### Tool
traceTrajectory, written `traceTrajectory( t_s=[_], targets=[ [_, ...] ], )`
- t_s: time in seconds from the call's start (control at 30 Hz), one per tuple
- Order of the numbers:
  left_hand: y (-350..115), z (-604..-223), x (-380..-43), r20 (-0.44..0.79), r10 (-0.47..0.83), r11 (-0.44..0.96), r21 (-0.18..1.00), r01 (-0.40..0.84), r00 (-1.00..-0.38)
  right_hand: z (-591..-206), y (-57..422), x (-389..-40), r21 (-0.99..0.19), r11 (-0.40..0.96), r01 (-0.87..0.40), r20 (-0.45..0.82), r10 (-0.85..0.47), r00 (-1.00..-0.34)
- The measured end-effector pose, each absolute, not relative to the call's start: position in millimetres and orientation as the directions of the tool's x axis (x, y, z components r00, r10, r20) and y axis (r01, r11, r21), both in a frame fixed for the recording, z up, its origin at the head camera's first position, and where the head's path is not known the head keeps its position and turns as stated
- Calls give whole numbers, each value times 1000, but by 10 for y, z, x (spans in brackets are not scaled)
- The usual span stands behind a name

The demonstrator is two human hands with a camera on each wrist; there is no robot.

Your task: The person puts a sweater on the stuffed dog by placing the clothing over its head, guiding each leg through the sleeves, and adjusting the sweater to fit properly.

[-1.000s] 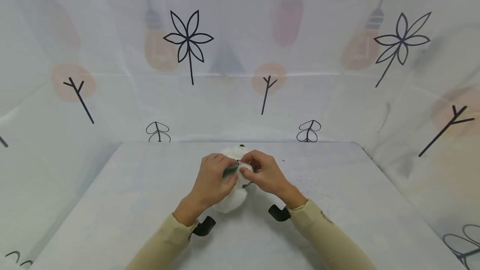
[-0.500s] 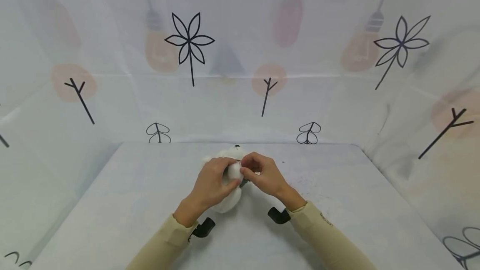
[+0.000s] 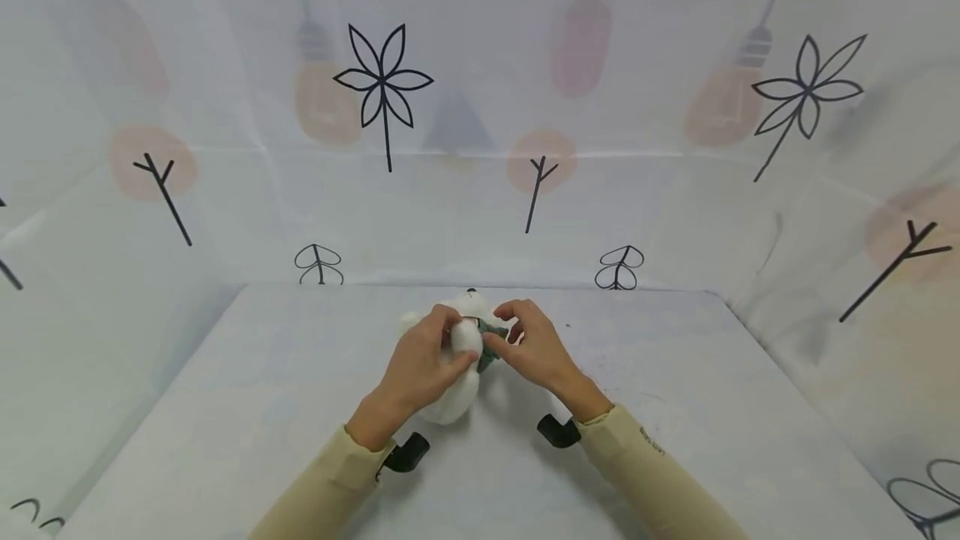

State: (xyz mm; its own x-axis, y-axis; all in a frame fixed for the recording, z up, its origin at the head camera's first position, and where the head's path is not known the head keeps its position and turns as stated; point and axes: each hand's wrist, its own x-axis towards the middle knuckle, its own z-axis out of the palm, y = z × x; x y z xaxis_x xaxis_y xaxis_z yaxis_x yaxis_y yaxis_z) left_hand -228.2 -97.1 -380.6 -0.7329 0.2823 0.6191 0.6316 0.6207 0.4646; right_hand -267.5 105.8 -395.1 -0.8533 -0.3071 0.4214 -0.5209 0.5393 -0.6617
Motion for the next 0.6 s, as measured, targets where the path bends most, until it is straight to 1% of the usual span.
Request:
traceTrajectory(
  t_s=[0.17, 0.4, 0.6],
  targets=[
    [-973, -3780, -2269, 608, 274, 606, 492, 625, -745, -3955, 1042, -2665, -700, 553, -453, 312, -333, -890],
    [-985, -3776, -2266, 614, 275, 608, 485, 629, -740, -3955, 1039, -2660, -723, 566, -397, 269, -299, -916],
    [-993, -3775, -2265, 611, 271, 611, 487, 624, -744, -3966, 1044, -2664, -755, 545, -364, 220, -313, -924]
  ],
)
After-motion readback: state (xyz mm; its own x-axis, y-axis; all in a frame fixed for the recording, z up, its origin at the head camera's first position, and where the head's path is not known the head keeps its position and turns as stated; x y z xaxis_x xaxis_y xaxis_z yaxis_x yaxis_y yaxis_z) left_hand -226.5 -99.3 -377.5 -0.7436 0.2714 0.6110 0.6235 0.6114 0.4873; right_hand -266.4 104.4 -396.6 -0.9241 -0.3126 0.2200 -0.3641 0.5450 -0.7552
